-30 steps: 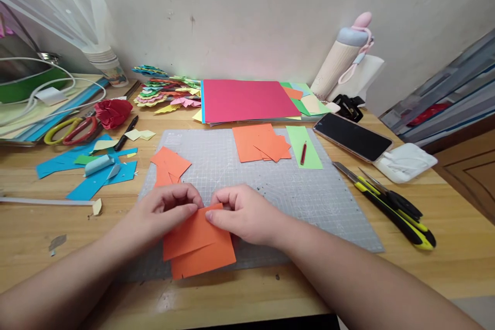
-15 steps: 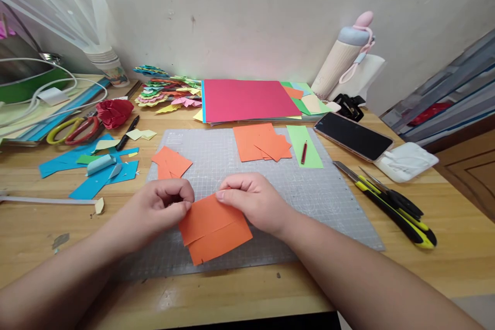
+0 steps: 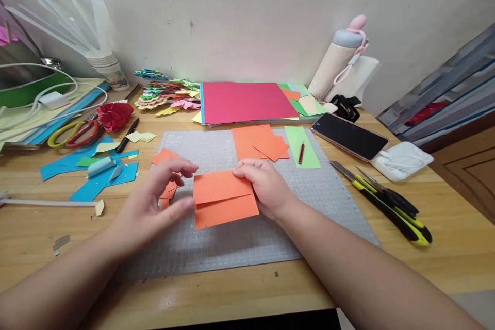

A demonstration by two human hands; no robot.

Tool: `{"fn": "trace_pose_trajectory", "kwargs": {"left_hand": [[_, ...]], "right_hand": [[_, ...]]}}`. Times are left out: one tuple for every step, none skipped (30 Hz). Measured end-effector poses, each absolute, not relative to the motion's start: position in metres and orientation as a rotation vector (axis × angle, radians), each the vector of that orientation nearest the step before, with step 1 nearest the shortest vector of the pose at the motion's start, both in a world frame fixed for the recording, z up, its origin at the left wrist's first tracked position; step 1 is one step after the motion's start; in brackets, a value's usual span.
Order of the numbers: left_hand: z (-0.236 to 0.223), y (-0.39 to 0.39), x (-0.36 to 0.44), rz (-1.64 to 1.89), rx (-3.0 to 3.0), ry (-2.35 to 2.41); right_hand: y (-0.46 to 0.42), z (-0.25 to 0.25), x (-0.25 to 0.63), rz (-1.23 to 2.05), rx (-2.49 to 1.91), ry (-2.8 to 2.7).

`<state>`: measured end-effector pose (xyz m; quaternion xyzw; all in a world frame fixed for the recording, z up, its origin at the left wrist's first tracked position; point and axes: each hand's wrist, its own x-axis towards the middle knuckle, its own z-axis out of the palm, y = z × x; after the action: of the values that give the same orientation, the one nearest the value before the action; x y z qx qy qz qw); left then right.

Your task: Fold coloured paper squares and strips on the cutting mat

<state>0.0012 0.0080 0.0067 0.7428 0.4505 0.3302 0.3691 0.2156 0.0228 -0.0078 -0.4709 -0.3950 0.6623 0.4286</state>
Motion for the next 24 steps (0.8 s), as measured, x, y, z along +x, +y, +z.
{"fn": "trace_pose_trajectory", "kwargs": {"left_hand": [[0.006,0.006,0.002,0.824,1.999,1.109],[0.005,0.005,0.002,0.797,2.059,1.067],[0.004,0.004,0.003,0.784,2.082,1.046],[0.003,0.005,0.003,0.789,2.078,1.050],[0.001,0.006,0.003,0.802,2.055,1.079],[-0.001,0.007,0.003,0.813,2.021,1.126],[-0.002,0.008,0.003,0.816,1.977,1.192],[-0.004,0.009,0.003,0.809,1.924,1.271],[-0.004,0.010,0.003,0.792,1.869,1.351],[-0.005,0.010,0.003,0.772,1.821,1.416],[-0.004,0.010,0.004,0.756,1.780,1.460],[-0.004,0.010,0.004,0.748,1.748,1.482],[-0.003,0.010,0.004,0.754,1.721,1.484],[-0.002,0.009,0.005,0.770,1.689,1.473],[-0.001,0.009,0.005,0.793,1.646,1.461],[-0.001,0.009,0.005,0.817,1.592,1.449],[0.000,0.009,0.006,0.838,1.531,1.438],[0.001,0.009,0.006,0.844,1.469,1.425],[0.001,0.010,0.006,0.833,1.413,1.406],[0.000,0.010,0.006,0.812,1.374,1.383],[-0.001,0.010,0.006,0.797,1.374,1.362],[-0.002,0.010,0.005,0.796,1.424,1.359],[-0.004,0.010,0.005,0.800,1.530,1.378],[-0.006,0.009,0.005,0.804,1.691,1.403]], "right_hand": [[0.022,-0.011,0.213,1.684,-1.159,-0.970],[0.021,-0.013,0.211,1.724,-1.139,-0.958],[0.021,-0.015,0.209,1.768,-1.118,-0.957],[0.020,-0.017,0.208,1.814,-1.099,-0.962],[0.019,-0.018,0.208,1.851,-1.079,-0.964],[0.019,-0.018,0.208,1.884,-1.054,-0.965],[0.018,-0.018,0.208,1.916,-1.021,-0.970],[0.017,-0.017,0.208,1.951,-0.981,-0.978],[0.016,-0.017,0.208,1.985,-0.940,-0.991],[0.015,-0.016,0.208,2.010,-0.905,-1.007],[0.015,-0.016,0.208,2.030,-0.882,-1.028],[0.014,-0.016,0.208,2.046,-0.877,-1.051],[0.014,-0.016,0.208,2.051,-0.883,-1.067],[0.014,-0.017,0.208,2.050,-0.892,-1.080],[0.014,-0.018,0.208,2.050,-0.899,-1.093],[0.015,-0.019,0.208,2.048,-0.905,-1.102],[0.016,-0.019,0.208,2.034,-0.913,-1.109],[0.016,-0.020,0.208,2.006,-0.924,-1.110],[0.017,-0.020,0.209,1.979,-0.944,-1.109],[0.018,-0.019,0.209,1.956,-0.976,-1.109],[0.019,-0.018,0.210,1.938,-1.016,-1.113],[0.020,-0.017,0.211,1.931,-1.062,-1.121],[0.020,-0.015,0.212,1.941,-1.107,-1.139],[0.021,-0.014,0.213,1.966,-1.144,-1.172]]}}
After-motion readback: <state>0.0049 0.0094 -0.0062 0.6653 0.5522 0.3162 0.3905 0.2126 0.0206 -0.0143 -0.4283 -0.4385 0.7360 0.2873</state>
